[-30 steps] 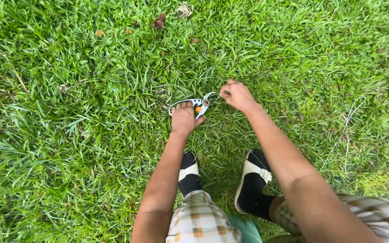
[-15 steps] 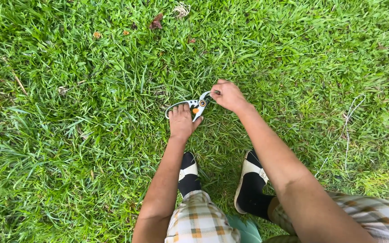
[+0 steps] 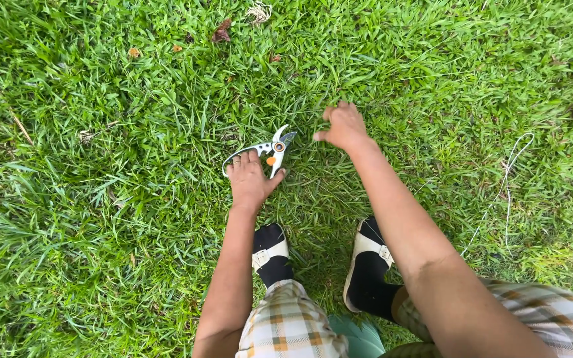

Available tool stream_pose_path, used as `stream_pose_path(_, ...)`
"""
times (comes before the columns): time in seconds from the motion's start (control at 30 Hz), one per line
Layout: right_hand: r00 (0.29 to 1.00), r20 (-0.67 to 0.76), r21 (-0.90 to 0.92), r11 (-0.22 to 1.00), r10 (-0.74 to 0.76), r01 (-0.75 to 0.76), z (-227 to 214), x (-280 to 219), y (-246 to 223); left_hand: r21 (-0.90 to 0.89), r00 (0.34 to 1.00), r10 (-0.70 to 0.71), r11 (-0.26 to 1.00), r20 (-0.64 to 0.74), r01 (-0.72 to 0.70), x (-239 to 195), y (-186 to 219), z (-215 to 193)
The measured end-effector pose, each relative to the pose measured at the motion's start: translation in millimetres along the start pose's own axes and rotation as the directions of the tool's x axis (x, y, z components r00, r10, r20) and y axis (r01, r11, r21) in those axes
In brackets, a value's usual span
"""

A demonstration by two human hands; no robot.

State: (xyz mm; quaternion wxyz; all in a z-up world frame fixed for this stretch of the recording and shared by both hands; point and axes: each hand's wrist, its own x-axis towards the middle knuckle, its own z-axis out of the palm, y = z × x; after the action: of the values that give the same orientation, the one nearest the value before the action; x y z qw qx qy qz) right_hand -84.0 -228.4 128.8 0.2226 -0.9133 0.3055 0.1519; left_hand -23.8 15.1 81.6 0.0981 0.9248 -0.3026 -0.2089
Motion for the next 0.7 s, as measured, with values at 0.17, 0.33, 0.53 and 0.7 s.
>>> stream_pose_path(0.17,0.991,0.134,-0.087,0.996,-0.004,0.016,62.7,10.0,17.5,0.011,0.995,0.043,0.999,-0.088,-0.042,-4.9,-5.3,16.9)
stream_pose_path(0.33,0.987,0.091,-0.099,0.986,-0.129,0.138,85.8,16.1,39.2,-0.025,0.998,0.058,0.998,0.011,-0.057,-9.5,9.5,10.4)
stream_pose_path(0.53,0.986,0.105,-0.003,0.991,-0.131,0.132,79.6,13.6,23.2,0.057,0.997,0.068,0.996,0.027,-0.069,-8.0,10.2,24.3)
stream_pose_path(0.7,0.981,0.153,0.066,0.992,-0.116,0.107,85.2,12.1,24.2,0.009,0.995,0.087,0.996,0.047,-0.087,-12.5,14.1,26.8)
